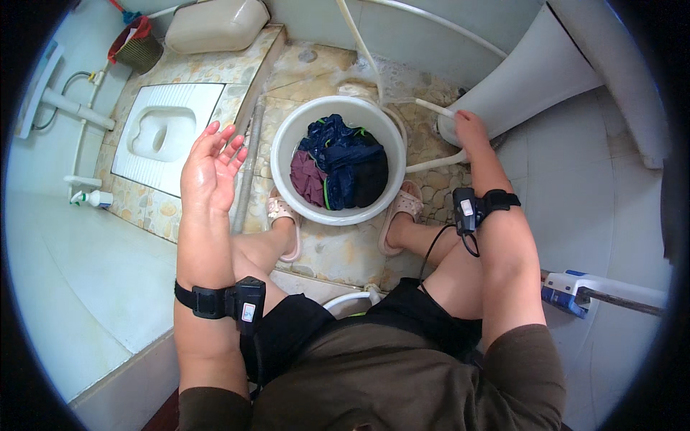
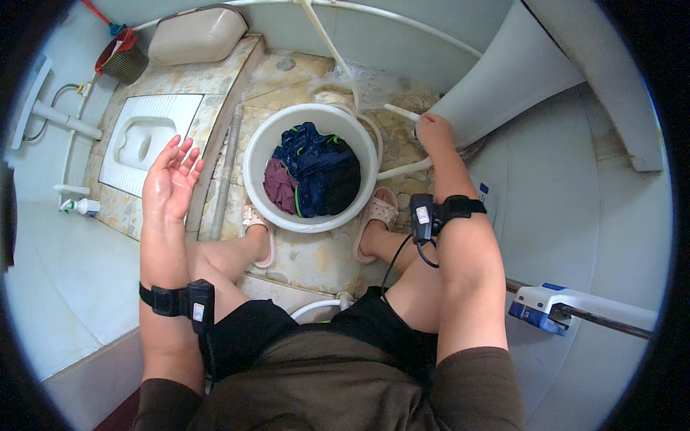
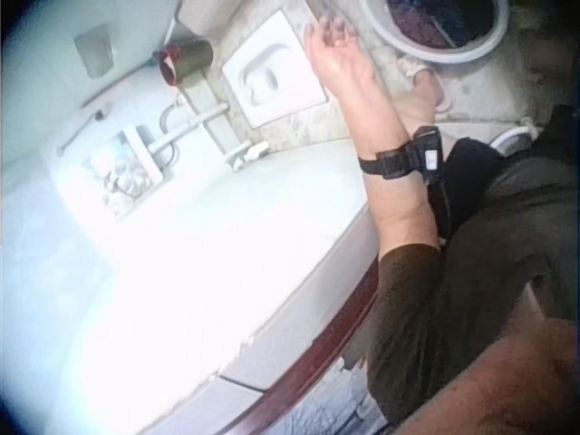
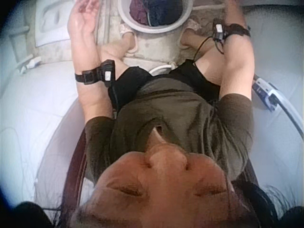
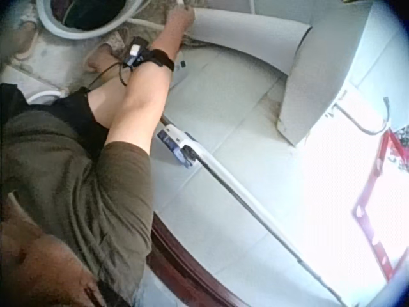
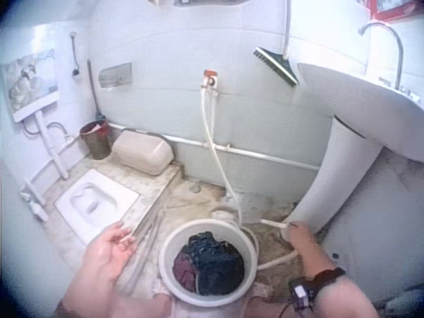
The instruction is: The person washes clothes by hand in a bucket, wringing them out individually, and سپس refills the bucket with water using a hose.
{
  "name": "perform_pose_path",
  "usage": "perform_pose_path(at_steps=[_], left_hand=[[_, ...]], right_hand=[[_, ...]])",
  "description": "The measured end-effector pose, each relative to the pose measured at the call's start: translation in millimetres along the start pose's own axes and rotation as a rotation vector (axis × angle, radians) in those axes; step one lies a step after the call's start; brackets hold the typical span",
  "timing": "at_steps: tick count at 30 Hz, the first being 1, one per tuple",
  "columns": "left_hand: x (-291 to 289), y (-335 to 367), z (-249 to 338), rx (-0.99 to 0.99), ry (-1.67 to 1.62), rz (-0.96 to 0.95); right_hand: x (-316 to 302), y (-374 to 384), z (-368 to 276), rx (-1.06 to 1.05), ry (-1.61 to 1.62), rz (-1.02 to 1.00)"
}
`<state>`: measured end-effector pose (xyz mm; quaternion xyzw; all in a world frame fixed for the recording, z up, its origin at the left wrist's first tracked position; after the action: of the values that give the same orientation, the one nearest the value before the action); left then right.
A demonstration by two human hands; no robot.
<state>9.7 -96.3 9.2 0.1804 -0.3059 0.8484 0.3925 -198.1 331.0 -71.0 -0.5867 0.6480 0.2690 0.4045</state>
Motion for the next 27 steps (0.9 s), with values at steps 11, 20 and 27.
perform_pose_path(at_steps=[11, 20, 27], left_hand=[[3.0, -2.7, -2.6, -0.002, 0.015, -0.018], [3.2, -2.7, -4.6, -0.002, 0.013, -0.013], [4.4, -1.6, -7.0, -0.013, 0.002, -0.027]], right_hand=[[-24.4, -20.0, -48.2, -0.186, -0.066, 0.221], [-34.3, -13.0, -64.1, -0.262, -0.058, 0.426], [-53.0, -11.9, -61.0, -0.220, 0.101, 0.500]])
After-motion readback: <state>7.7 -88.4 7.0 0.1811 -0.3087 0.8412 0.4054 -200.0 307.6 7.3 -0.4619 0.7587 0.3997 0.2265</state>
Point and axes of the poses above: each hand's wrist, its own y-axis towards the middle knuckle, its own x-axis out of the palm, z = x × y, the point moved 7 cm from there along y, towards the middle knuckle, and after that the axes turned 8 degrees about -y, right-handed, at the moved point
